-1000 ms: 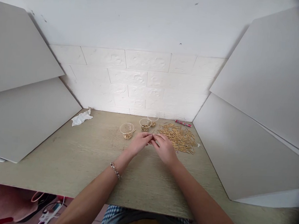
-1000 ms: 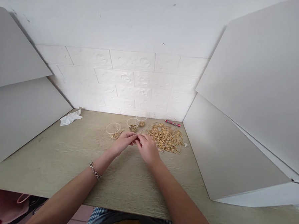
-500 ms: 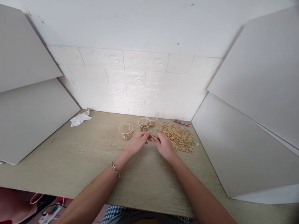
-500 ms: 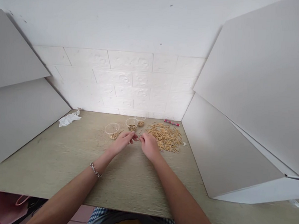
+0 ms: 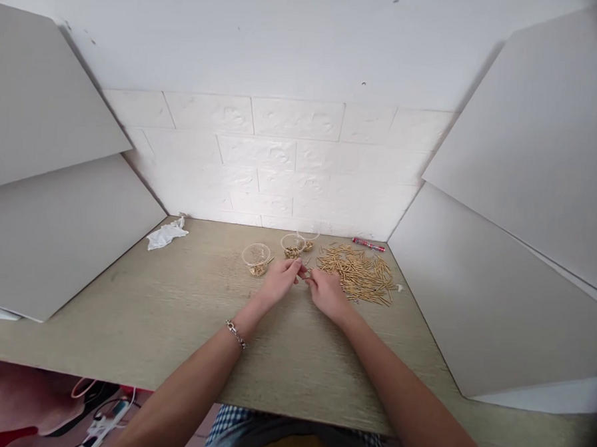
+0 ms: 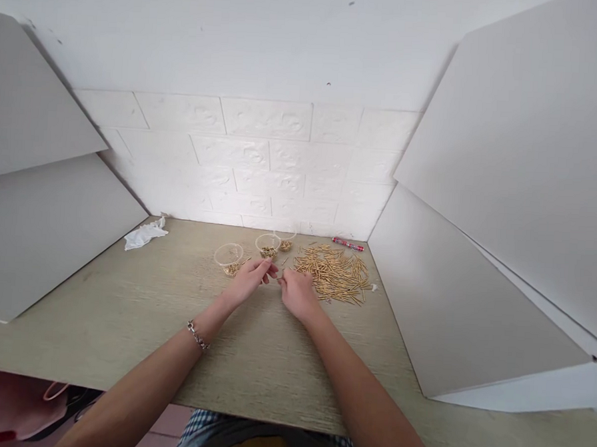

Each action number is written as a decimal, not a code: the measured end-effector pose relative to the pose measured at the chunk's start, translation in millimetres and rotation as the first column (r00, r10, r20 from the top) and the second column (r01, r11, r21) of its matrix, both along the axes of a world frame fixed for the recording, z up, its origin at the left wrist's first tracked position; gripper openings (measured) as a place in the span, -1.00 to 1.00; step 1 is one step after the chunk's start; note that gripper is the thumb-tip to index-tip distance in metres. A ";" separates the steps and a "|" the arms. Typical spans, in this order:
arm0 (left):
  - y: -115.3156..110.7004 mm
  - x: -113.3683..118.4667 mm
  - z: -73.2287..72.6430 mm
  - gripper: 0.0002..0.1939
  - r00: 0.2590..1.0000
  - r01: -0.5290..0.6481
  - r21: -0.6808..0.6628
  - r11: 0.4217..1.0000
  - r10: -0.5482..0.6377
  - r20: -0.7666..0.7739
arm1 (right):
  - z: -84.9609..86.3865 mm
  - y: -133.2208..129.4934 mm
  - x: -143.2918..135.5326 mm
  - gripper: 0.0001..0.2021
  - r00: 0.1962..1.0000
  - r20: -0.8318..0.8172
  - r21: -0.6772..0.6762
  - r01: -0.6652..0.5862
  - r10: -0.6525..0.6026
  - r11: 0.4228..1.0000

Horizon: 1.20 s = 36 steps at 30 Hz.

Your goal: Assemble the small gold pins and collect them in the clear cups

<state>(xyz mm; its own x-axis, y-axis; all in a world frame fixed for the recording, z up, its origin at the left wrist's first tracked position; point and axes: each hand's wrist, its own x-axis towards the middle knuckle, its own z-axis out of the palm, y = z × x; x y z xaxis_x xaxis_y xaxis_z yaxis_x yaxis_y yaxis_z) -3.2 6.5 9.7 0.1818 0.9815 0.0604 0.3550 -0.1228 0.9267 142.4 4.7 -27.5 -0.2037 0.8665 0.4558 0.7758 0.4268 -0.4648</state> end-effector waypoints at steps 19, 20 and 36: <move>-1.8 2.2 2.2 -0.72 0.971 0.218 -0.047 0.975 -0.211 0.110 | 18.5 -7.0 13.3 -0.65 0.730 -0.684 -0.228 -0.217 0.002 0.949; -1.8 2.1 1.9 -0.72 0.969 0.223 -0.042 0.974 -0.216 0.119 | 18.7 -7.5 13.3 -0.65 0.722 -0.692 -0.231 -0.222 0.000 0.947; -2.4 1.5 2.4 -0.77 0.987 0.120 0.089 0.989 -0.129 0.097 | 24.4 -9.6 14.9 -0.66 0.776 -0.630 -0.294 -0.225 -0.011 0.929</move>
